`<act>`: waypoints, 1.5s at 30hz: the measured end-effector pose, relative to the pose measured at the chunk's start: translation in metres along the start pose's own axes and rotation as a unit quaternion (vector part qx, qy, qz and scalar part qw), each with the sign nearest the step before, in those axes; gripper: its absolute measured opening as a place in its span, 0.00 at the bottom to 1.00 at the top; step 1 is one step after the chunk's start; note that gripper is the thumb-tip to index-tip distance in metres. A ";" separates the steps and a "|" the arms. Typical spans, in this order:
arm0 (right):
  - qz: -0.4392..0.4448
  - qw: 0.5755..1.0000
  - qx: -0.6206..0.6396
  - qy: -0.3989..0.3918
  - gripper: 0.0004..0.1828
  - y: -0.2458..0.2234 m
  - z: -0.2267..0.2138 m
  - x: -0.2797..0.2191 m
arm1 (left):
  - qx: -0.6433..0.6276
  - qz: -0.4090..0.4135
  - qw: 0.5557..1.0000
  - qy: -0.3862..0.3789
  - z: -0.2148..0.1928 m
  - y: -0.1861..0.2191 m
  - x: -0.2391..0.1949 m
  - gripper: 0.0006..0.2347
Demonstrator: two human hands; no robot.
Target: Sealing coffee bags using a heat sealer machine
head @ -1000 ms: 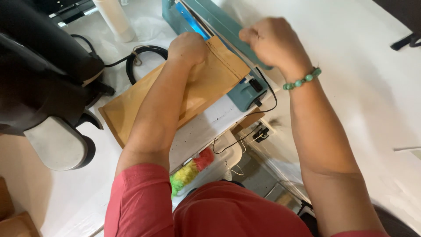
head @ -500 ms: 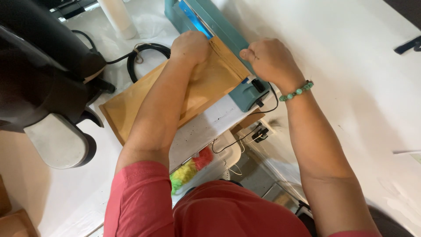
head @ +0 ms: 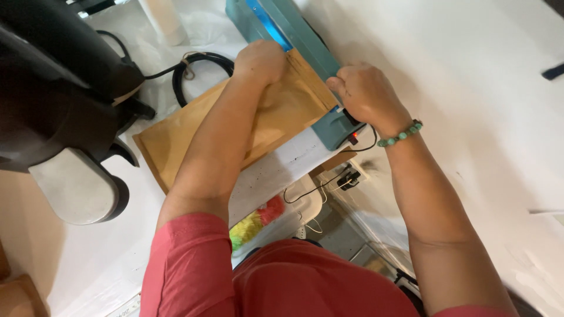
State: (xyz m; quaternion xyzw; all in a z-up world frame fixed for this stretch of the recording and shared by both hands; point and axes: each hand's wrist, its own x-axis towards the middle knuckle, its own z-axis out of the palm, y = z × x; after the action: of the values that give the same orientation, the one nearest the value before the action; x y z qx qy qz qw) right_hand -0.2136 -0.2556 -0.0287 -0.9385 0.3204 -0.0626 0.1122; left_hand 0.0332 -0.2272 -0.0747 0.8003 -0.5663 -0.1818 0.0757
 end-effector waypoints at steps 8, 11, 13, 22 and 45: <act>-0.019 1.000 0.004 0.020 0.27 0.009 0.011 -0.001 | -0.001 0.007 1.000 -0.006 0.009 -0.003 0.011 0.13; 0.026 0.998 -0.021 0.050 0.26 0.006 0.013 -0.002 | 0.014 0.018 1.000 -0.015 0.008 -0.002 0.010 0.13; 0.034 0.998 0.037 0.022 0.29 0.000 0.006 -0.003 | -0.040 -0.006 0.999 -0.005 0.001 0.001 0.001 0.14; 0.049 0.998 0.033 0.037 0.29 -0.002 0.006 -0.004 | -0.037 -0.018 0.999 -0.014 0.003 0.002 0.001 0.12; 0.114 0.992 0.001 0.060 0.30 -0.004 0.019 -0.002 | 0.159 0.004 0.987 0.037 0.034 0.009 0.006 0.09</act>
State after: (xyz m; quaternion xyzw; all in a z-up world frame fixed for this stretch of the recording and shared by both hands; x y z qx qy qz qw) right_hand -0.2095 -0.2481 -0.0463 -0.8905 0.4310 -0.1061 0.0996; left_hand 0.0142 -0.2329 -0.1039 0.8058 -0.5883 -0.0599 -0.0306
